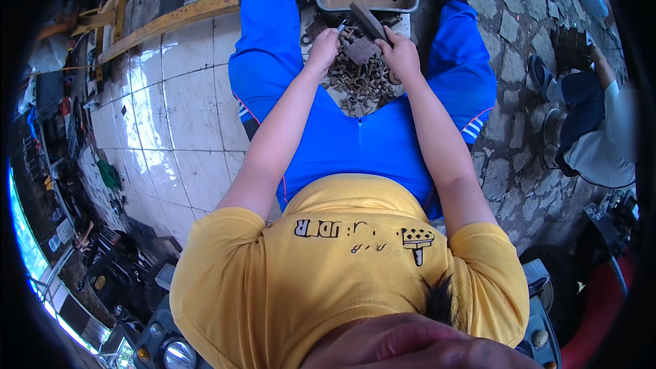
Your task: The person sits on the floor and uses a sanding block to sharpen small metal parts. They pick up each part, rub it against the block, and place it into a nearby container.
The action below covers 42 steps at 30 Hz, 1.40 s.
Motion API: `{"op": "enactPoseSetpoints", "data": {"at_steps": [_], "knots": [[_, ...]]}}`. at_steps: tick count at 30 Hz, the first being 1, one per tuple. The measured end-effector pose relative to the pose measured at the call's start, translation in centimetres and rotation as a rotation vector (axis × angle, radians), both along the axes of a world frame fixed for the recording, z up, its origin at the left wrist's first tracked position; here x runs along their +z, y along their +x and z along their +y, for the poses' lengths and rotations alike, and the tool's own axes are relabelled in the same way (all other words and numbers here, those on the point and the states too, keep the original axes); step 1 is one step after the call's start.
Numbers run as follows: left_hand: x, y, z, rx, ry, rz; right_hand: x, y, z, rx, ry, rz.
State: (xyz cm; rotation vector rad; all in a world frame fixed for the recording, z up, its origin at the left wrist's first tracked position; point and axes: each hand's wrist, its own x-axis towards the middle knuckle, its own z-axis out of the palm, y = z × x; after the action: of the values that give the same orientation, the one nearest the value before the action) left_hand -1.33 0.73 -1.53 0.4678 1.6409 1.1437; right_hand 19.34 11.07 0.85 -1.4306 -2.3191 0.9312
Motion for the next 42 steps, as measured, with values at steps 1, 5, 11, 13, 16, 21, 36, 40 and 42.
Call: {"op": "enactPoseSetpoints", "data": {"at_steps": [1, 5, 11, 13, 16, 21, 36, 40, 42], "knots": [[-0.2, 0.1, 0.0, 0.018, 0.010, -0.008, 0.0, 0.3, 0.1, -0.017, 0.008, 0.039], [-1.2, 0.2, -0.2, 0.079, 0.021, -0.016, 0.4, 0.8, 0.4, 0.048, 0.086, 0.224], [-1.7, 0.3, -0.2, 0.040, -0.005, -0.020, 0.8, 0.8, 0.0, -0.017, 0.027, 0.109], [-1.5, 0.3, -0.1, 0.046, -0.011, -0.005, 0.4, 0.7, 0.2, 0.078, 0.066, 0.166], [-1.8, 0.1, -0.2, 0.039, -0.013, -0.030, -0.4, 0.6, -0.2, 0.026, 0.022, -0.034], [-1.6, 0.2, -0.2, 0.101, 0.015, -0.081, 0.9, 0.7, -0.1, 0.064, 0.089, 0.166], [-1.4, -0.2, -0.1, 0.054, 0.018, -0.014, 1.9, 0.9, 0.0, 0.080, 0.106, 0.139], [-1.1, 0.5, 0.0, 0.076, -0.035, 0.037, 0.9, 1.1, -0.7, 0.053, 0.110, -0.019], [-0.8, 0.8, -0.2, 0.074, -0.048, 0.051, 0.8, 1.2, -0.2, -0.035, 0.094, -0.068]]}}
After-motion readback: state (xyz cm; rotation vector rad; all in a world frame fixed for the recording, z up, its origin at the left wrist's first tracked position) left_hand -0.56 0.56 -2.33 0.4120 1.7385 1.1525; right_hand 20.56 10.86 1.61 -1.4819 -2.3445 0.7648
